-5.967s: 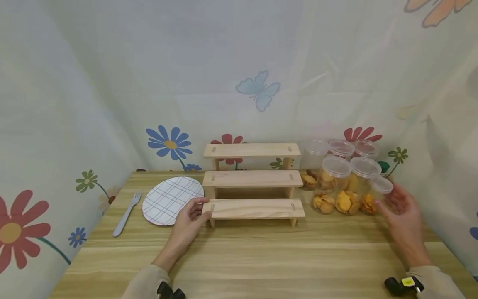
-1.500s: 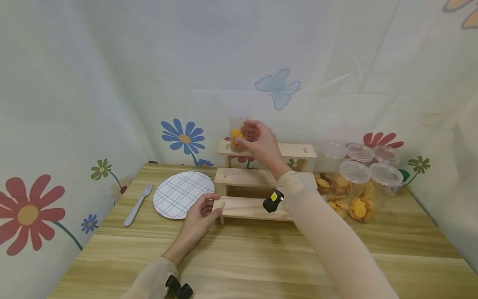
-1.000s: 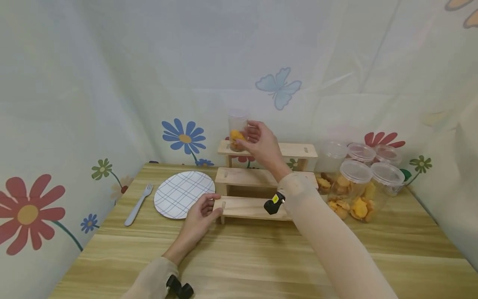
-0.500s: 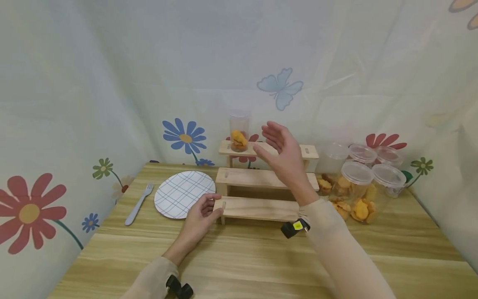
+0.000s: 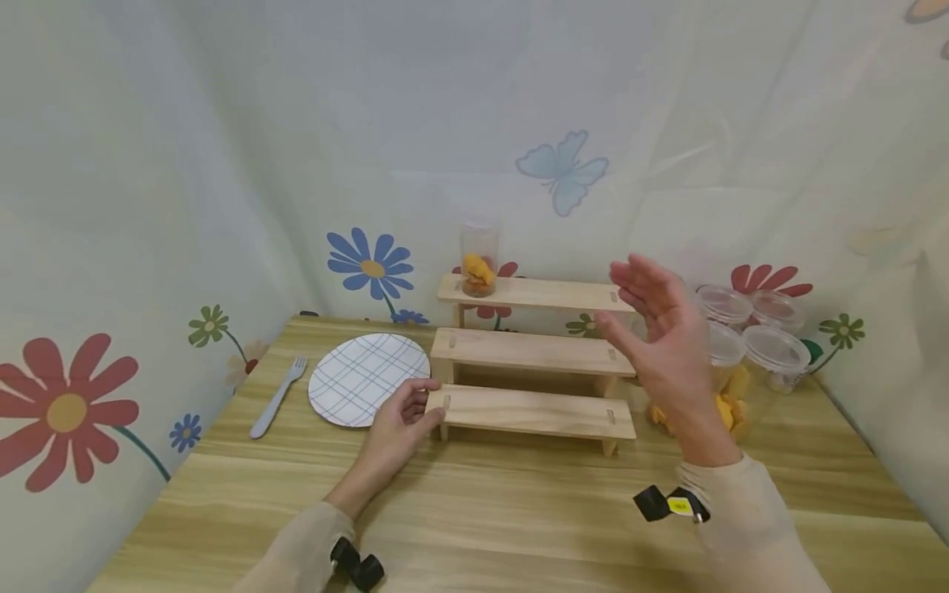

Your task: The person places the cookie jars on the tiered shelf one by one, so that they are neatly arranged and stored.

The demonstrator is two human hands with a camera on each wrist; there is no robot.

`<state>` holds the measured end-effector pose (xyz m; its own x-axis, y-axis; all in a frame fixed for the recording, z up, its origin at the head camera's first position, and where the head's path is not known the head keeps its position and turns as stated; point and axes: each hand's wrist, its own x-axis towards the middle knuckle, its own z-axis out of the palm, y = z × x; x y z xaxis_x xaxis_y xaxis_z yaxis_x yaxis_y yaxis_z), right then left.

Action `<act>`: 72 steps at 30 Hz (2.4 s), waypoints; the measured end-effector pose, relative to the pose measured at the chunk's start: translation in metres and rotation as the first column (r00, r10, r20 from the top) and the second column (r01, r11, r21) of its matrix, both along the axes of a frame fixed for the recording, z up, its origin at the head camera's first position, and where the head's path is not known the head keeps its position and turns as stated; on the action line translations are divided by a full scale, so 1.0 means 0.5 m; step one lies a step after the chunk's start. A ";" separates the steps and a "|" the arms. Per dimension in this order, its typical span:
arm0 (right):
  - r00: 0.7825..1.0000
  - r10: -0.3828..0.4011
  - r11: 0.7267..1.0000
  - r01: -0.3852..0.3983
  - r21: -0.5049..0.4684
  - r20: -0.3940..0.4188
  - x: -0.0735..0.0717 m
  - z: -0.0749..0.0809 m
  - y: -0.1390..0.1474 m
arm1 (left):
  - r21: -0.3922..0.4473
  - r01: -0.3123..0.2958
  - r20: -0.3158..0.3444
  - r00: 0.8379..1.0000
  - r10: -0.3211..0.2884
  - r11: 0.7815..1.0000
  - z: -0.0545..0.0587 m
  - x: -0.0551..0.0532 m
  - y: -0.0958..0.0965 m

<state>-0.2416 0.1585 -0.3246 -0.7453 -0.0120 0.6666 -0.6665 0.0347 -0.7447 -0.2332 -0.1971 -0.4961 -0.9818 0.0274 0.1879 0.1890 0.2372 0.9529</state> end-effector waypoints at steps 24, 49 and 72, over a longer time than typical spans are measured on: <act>0.811 -0.582 0.805 0.565 0.181 0.060 0.068 -0.069 0.326 | -0.009 -0.002 0.007 1.000 0.002 1.000 -0.001 -0.003 -0.001; 0.891 -0.262 0.962 0.273 0.025 0.370 0.006 -0.305 0.406 | -0.016 0.002 0.016 1.000 -0.002 1.000 -0.003 0.000 -0.003; 0.866 -0.242 0.970 0.211 0.117 0.438 0.005 -0.351 0.421 | -0.010 0.007 0.007 1.000 -0.007 1.000 0.003 0.003 0.000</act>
